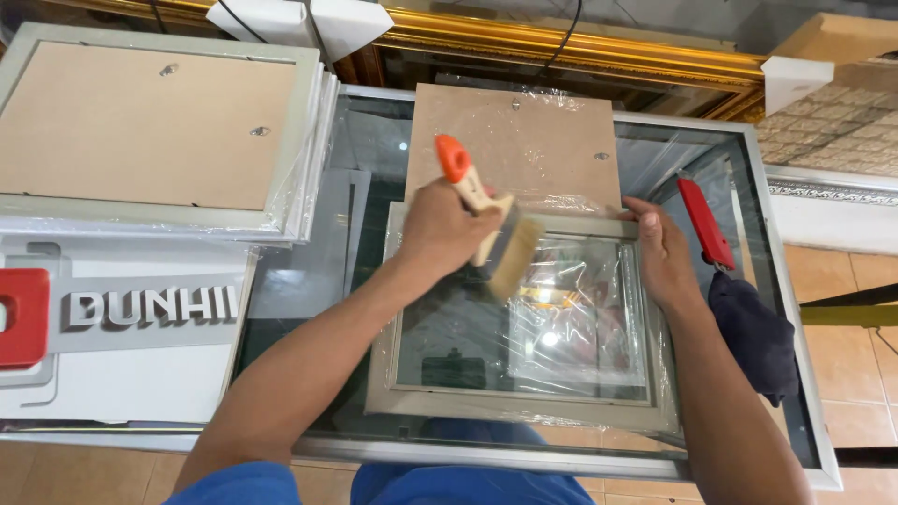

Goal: Brushing dust off the surface of a glass-covered picture frame using a wide paint brush.

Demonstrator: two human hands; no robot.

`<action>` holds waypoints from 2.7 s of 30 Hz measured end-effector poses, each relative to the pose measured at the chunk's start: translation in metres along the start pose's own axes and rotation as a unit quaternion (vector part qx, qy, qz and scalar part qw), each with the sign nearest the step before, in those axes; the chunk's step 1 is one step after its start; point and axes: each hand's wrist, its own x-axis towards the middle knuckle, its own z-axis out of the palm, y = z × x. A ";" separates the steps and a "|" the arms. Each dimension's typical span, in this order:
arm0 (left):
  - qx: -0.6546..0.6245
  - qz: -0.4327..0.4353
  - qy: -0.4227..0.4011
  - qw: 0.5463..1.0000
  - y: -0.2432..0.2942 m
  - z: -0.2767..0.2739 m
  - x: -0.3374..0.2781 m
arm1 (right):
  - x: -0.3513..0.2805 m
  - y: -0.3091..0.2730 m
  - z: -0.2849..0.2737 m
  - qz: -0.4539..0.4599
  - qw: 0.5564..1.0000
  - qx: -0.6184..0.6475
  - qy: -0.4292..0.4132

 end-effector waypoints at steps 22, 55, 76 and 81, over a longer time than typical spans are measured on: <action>0.050 0.232 -0.023 0.971 -0.050 -0.026 -0.184 | -0.005 -0.010 0.003 -0.054 0.999 0.004 0.008; -0.272 -0.123 -0.044 0.953 -0.045 -0.057 -0.151 | -0.004 -0.019 0.001 -0.053 0.997 -0.059 0.005; -0.023 0.196 -0.151 0.969 0.030 0.040 -0.126 | -0.005 -0.014 0.000 -0.077 0.997 -0.017 0.009; -0.165 -0.031 -0.070 0.983 -0.022 -0.028 -0.158 | -0.004 -0.014 0.000 -0.063 0.998 -0.029 0.007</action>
